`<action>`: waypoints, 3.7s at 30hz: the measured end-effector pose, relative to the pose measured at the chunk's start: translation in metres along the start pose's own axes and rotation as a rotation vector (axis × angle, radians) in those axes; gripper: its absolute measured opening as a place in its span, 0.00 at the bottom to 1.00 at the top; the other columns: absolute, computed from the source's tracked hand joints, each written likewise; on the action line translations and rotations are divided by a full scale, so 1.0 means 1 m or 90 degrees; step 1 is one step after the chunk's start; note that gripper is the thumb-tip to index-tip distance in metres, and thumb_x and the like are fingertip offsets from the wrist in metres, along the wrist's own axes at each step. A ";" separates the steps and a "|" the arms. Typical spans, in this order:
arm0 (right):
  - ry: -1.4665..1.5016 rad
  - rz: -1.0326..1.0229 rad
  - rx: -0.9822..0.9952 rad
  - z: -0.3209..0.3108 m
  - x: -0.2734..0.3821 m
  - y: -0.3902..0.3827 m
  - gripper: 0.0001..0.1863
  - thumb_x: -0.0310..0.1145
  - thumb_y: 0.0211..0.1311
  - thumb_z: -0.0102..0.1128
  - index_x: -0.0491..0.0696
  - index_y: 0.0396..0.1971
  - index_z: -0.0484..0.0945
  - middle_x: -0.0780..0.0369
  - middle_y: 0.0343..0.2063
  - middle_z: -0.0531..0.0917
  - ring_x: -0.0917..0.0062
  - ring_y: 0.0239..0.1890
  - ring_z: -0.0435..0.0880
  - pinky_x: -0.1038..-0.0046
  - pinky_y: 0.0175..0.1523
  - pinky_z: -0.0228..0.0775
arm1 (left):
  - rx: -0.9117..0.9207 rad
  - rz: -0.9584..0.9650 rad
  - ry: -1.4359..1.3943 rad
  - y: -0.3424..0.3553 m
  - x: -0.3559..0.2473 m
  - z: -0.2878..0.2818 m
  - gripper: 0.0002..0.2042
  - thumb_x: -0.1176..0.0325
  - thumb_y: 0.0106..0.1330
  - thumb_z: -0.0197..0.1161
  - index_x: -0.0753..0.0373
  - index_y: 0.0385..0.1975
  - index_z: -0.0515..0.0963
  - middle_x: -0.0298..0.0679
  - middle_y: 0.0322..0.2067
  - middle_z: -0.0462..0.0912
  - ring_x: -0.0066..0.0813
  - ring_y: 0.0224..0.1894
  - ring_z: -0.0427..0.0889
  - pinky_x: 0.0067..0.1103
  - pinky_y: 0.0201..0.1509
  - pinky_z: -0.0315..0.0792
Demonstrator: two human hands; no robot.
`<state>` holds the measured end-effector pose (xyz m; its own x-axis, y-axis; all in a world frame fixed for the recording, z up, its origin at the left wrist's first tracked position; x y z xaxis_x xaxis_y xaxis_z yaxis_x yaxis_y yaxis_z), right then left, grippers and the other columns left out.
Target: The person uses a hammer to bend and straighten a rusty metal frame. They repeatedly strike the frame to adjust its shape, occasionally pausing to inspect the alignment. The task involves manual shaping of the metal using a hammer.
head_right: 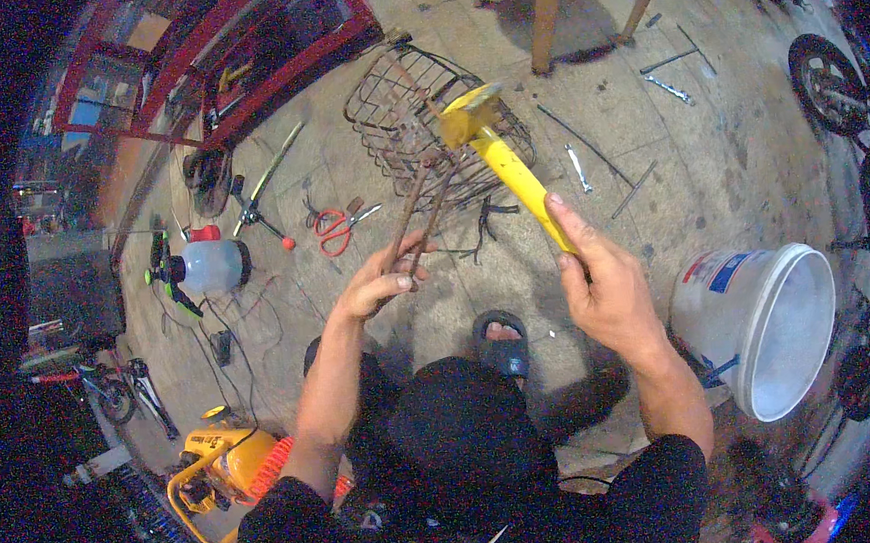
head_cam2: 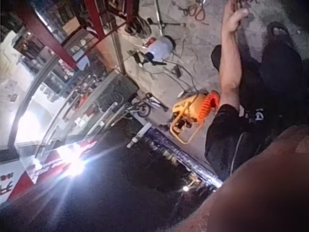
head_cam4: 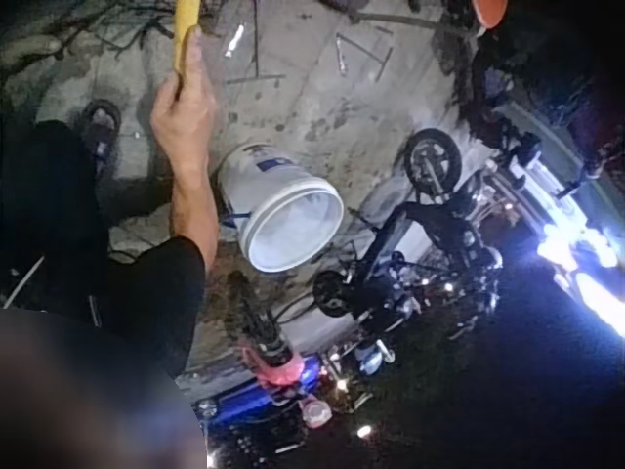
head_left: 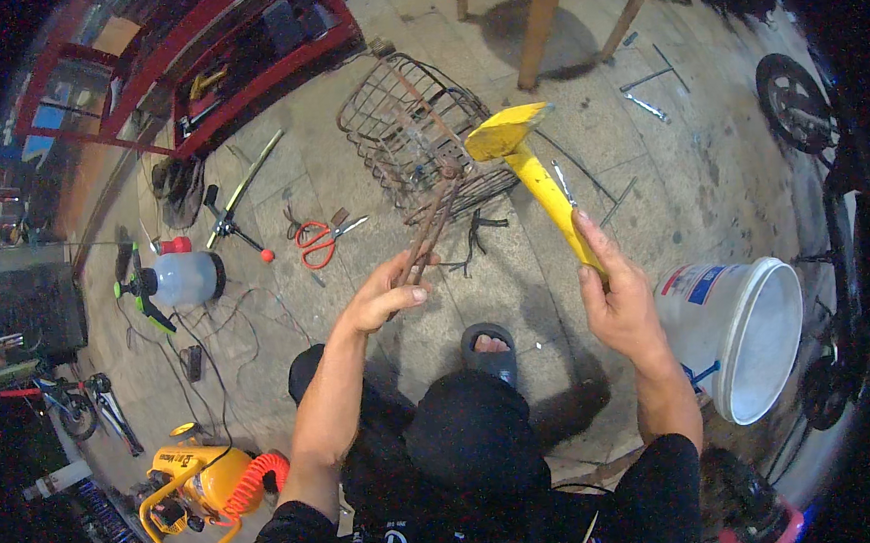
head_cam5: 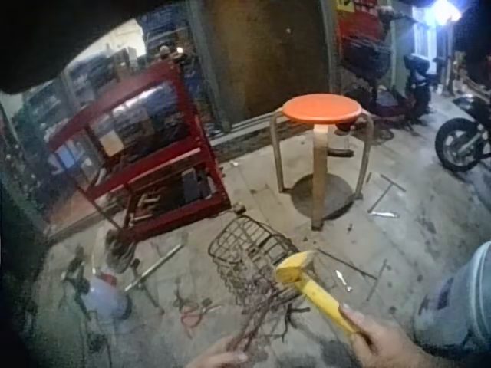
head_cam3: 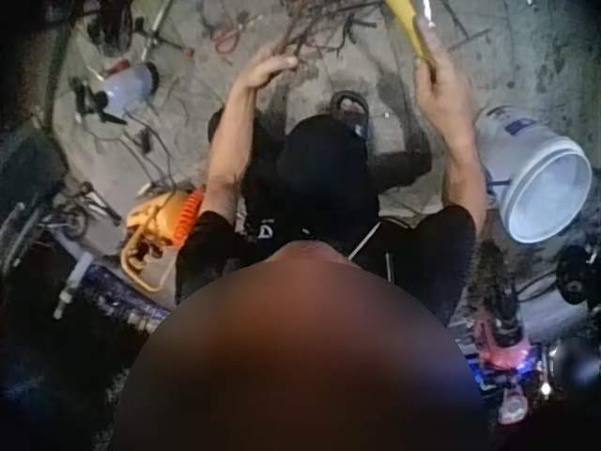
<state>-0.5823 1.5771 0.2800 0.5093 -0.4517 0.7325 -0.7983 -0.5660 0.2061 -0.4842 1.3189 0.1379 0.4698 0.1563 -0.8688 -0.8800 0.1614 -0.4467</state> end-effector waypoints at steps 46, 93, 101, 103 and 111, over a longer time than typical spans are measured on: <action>-0.056 -0.068 -0.012 0.002 0.020 0.023 0.34 0.21 0.58 0.53 0.56 0.66 0.62 0.48 0.45 0.80 0.50 0.41 0.81 0.59 0.44 0.74 | -0.039 0.087 0.019 0.006 0.019 -0.021 0.43 0.66 0.41 0.67 0.65 0.65 0.62 0.39 0.57 0.72 0.24 0.42 0.73 0.24 0.51 0.69; 0.034 0.400 0.034 0.113 -0.139 -0.212 0.30 0.25 0.64 0.51 0.45 0.67 0.58 0.48 0.60 0.71 0.59 0.62 0.71 0.66 0.63 0.64 | 0.383 0.179 -0.720 -0.032 0.021 0.051 0.60 0.36 0.40 0.72 0.69 0.68 0.52 0.52 0.60 0.64 0.44 0.45 0.72 0.36 0.43 0.71; 0.036 0.437 0.060 0.134 -0.130 -0.223 0.31 0.28 0.63 0.54 0.46 0.66 0.60 0.46 0.58 0.72 0.54 0.60 0.73 0.63 0.60 0.67 | 0.411 0.190 -0.747 -0.033 0.023 0.059 0.58 0.36 0.42 0.71 0.69 0.68 0.52 0.53 0.60 0.64 0.44 0.45 0.72 0.35 0.40 0.70; 0.038 0.474 0.074 0.140 -0.131 -0.227 0.30 0.29 0.63 0.55 0.46 0.66 0.61 0.46 0.56 0.74 0.54 0.59 0.74 0.63 0.60 0.67 | 0.416 0.189 -0.754 -0.033 0.024 0.060 0.58 0.36 0.42 0.72 0.69 0.68 0.52 0.53 0.60 0.64 0.45 0.45 0.72 0.35 0.40 0.69; 0.048 0.471 0.089 0.156 -0.132 -0.239 0.30 0.31 0.61 0.56 0.46 0.64 0.63 0.46 0.53 0.76 0.53 0.54 0.77 0.62 0.57 0.69 | 0.435 0.191 -0.746 -0.040 0.033 0.057 0.57 0.37 0.45 0.71 0.67 0.69 0.52 0.51 0.60 0.62 0.43 0.45 0.70 0.35 0.43 0.69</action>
<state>-0.4084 1.6645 0.0332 -0.1702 -0.7021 0.6914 -0.8725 -0.2188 -0.4370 -0.4292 1.3727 0.1394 0.3544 0.9319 -0.0768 -0.9078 0.3626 0.2105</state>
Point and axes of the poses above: each hand's wrist, its own y-axis towards the middle knuckle, its own z-axis out of the palm, x = y × z, the point moved 7 cm from there along y, towards the middle knuckle
